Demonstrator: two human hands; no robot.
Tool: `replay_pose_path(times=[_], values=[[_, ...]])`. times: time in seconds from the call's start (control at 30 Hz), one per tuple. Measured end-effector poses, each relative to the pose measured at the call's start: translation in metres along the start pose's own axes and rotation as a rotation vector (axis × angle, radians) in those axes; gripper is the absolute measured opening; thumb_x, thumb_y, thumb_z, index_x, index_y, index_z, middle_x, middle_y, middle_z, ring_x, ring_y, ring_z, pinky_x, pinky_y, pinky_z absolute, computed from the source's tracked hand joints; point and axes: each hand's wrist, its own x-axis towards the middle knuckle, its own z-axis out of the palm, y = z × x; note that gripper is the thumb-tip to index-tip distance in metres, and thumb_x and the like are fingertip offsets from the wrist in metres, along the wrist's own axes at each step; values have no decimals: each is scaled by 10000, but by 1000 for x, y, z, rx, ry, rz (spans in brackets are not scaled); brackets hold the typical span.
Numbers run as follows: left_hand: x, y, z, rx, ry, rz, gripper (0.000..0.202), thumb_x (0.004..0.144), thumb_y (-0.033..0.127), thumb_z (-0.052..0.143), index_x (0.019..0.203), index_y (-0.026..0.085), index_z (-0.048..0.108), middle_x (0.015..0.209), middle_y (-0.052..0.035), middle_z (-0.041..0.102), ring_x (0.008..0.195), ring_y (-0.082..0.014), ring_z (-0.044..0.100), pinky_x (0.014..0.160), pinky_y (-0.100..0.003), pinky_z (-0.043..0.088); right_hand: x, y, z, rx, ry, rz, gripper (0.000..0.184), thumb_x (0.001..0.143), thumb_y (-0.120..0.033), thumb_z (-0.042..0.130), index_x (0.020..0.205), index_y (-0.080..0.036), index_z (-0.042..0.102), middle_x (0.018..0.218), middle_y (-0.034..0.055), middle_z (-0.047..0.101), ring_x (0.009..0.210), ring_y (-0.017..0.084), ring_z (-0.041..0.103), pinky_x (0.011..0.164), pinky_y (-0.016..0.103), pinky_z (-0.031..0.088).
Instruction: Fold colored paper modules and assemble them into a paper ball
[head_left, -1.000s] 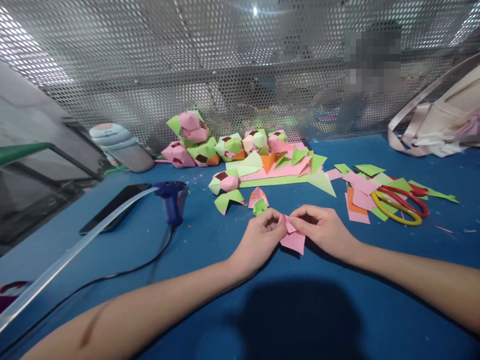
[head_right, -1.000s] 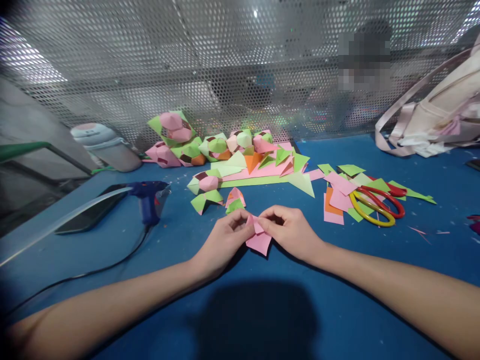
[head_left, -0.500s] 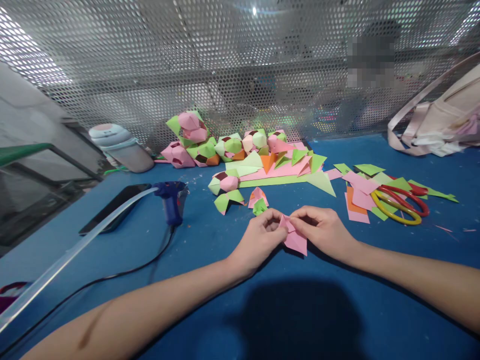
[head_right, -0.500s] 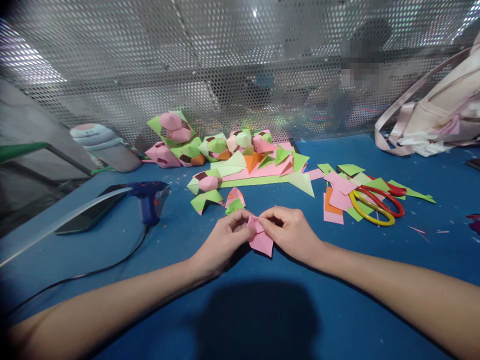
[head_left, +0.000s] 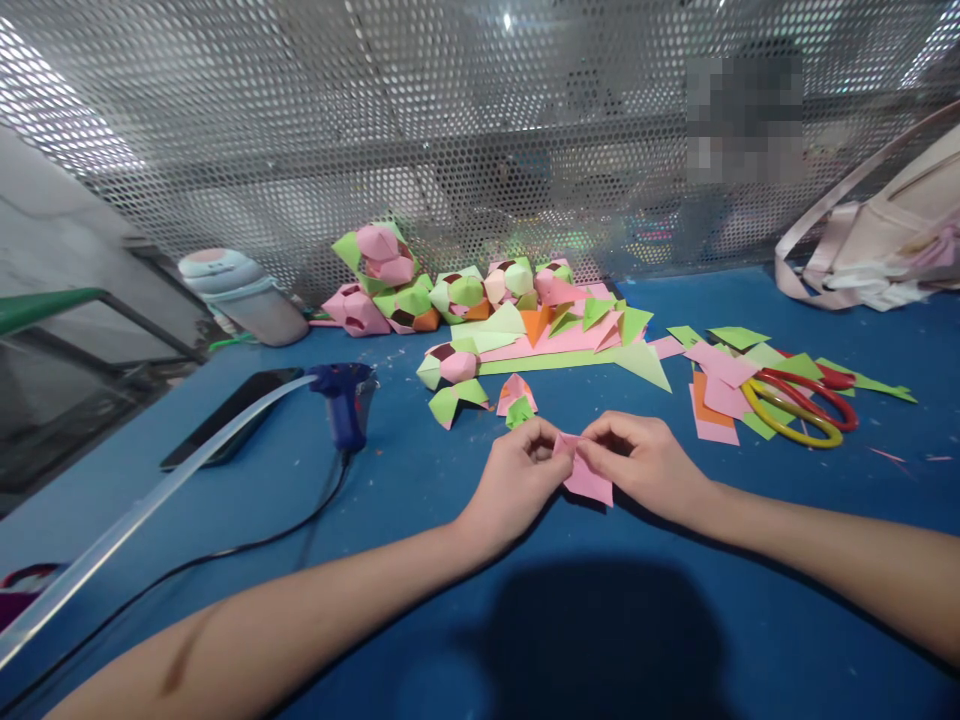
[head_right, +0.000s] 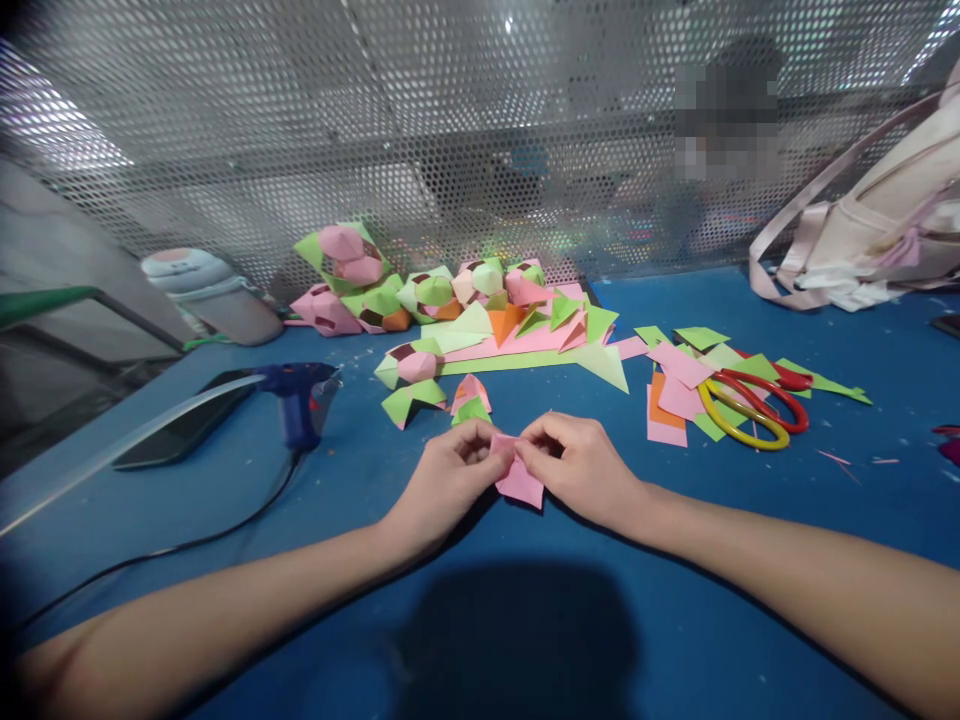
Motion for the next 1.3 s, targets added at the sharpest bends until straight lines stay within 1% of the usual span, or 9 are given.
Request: replay_pose_path(times=[0.1,0.2,0.3,0.5,0.77,0.93,1.1,1.23,1.3], values=[[-1,2,0,30,-20,14,171,789,304,628,742,145,585,657,24,553,604,-97,483,573,-215,389,-1,1,1,-52,37,-57,191,871,-266,580,713,-173,635,657,-5,621,590,106,536,563,237,405],[-2,5,0,48,-34,47,192,811,335,611,787,146,632,693,5,601,637,-109,517,598,-220,409,-1,1,0,-75,45,-92,197,876,-254,572,713,-171,644,654,3,624,593,112,543,573,248,407],[-3,7,-2,43,-33,71,190,829,330,592,821,158,672,746,-13,651,692,-128,558,644,-230,438,-1,0,-1,-72,35,-88,168,875,-230,572,744,-173,661,679,7,637,621,119,563,596,253,418],[-3,7,-3,43,6,65,171,808,311,624,760,161,690,739,-19,674,714,-142,579,669,-242,448,-1,-3,-3,-31,-7,-54,144,877,-257,573,804,-183,672,707,9,643,642,128,577,603,255,438],[-4,7,-3,43,4,97,151,813,305,628,828,178,709,782,-15,688,735,-140,591,687,-240,458,-2,1,-3,-44,12,-153,169,882,-177,545,792,-176,688,695,13,629,647,126,567,617,265,428],[-3,5,-4,-11,40,70,161,800,312,640,778,164,698,786,-32,698,755,-153,599,719,-262,460,0,0,-3,-44,29,-99,99,856,-223,595,852,-178,683,744,18,645,662,130,571,618,260,443],[-1,3,-5,14,30,88,146,794,294,634,784,154,678,804,-46,693,757,-156,601,713,-269,462,-1,2,-2,-51,46,-99,194,889,-221,547,751,-188,680,710,15,655,652,135,582,629,272,447],[1,0,-4,19,40,111,106,771,249,638,718,157,628,765,-31,660,724,-144,587,680,-258,459,-1,3,-2,-8,20,-99,140,876,-236,575,848,-200,707,793,28,687,718,154,617,667,283,474],[1,-1,-4,12,60,98,103,767,245,637,715,160,610,769,-28,654,722,-141,584,673,-255,457,-1,2,-3,2,33,-69,136,874,-247,582,838,-195,703,802,29,688,727,155,620,677,284,477]])
